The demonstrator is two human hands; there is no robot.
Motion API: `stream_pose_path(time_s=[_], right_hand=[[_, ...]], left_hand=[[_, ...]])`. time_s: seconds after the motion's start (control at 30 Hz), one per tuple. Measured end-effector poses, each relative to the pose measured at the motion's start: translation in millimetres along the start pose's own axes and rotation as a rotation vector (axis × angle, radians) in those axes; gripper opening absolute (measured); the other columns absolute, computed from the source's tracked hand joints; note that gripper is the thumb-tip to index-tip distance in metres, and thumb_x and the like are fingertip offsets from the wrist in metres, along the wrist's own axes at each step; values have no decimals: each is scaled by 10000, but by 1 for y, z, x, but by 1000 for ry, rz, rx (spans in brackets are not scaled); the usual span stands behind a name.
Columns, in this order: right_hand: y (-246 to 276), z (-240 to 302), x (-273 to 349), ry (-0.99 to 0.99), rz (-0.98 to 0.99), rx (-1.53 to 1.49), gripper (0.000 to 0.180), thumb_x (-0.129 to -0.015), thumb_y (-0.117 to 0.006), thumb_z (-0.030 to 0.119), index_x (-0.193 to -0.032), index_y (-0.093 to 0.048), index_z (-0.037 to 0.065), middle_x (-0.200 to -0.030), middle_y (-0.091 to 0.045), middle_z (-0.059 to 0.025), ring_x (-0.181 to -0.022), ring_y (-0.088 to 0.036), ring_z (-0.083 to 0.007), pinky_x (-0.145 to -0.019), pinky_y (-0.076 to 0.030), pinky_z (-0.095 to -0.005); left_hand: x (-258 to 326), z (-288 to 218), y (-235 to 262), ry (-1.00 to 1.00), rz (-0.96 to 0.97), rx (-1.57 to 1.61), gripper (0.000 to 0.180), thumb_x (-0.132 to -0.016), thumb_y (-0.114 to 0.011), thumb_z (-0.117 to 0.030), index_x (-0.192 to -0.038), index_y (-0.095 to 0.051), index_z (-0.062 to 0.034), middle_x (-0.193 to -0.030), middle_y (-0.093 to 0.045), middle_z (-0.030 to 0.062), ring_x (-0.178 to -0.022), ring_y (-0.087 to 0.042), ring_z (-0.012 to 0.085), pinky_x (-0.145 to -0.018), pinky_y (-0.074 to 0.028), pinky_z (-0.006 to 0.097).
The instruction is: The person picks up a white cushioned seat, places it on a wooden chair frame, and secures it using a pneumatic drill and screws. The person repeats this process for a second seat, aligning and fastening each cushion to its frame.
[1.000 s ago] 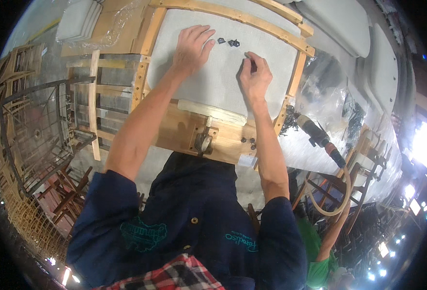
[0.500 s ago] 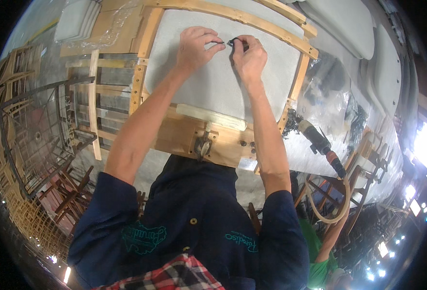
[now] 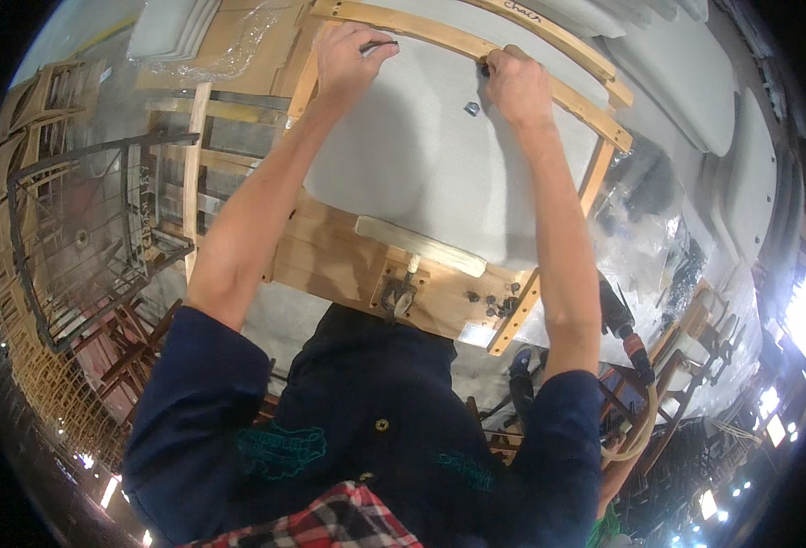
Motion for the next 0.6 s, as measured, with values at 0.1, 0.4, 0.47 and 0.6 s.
stream_pose_path(time_s=[0.1, 0.4, 0.47, 0.6], right_hand=[[4, 4, -13, 19, 129, 80, 108, -823, -656, 24, -892, -737, 43, -943, -719, -142, -811, -709, -368, -748, -570, -460], [13, 4, 5, -153, -39, -169, 149, -849, -720, 89, -982, -765, 40, -953, -743, -145, -828, -735, -327, -776, -590, -415], [20, 8, 17, -286, -110, -283, 168, -858, -744, 126, -998, -769, 37, -977, -750, -139, -829, -740, -293, -772, -589, -390], [15, 28, 62, -447, -182, -504, 248, -865, -786, 199, -1037, -771, 21, -961, -752, -136, -789, -732, -229, -715, -576, -351]], left_hand=[[-11, 11, 6, -71, 58, -79, 174, -760, -850, -292, -838, -798, -145, -900, -695, 8, -975, -586, 252, -882, -428, 406], [-41, 6, 24, -177, 126, -158, 669, -796, -826, -359, -1336, -603, -33, -1297, -643, 231, -1234, -584, 408, -1095, -420, 474], [-46, 9, 26, -210, 165, -45, 579, -778, -829, -335, -1250, -668, -42, -1236, -677, 192, -1198, -598, 380, -1067, -440, 459], [-56, 13, 27, -254, 304, 32, 471, -777, -827, -315, -1147, -727, -43, -1155, -707, 152, -1138, -615, 350, -1021, -463, 450]])
Point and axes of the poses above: each hand's wrist, its own x-axis away from the middle knuckle, its own y-axis out of the back of the hand, z = x × y, the point moved 1 cm from there along -x, towards the middle knuckle
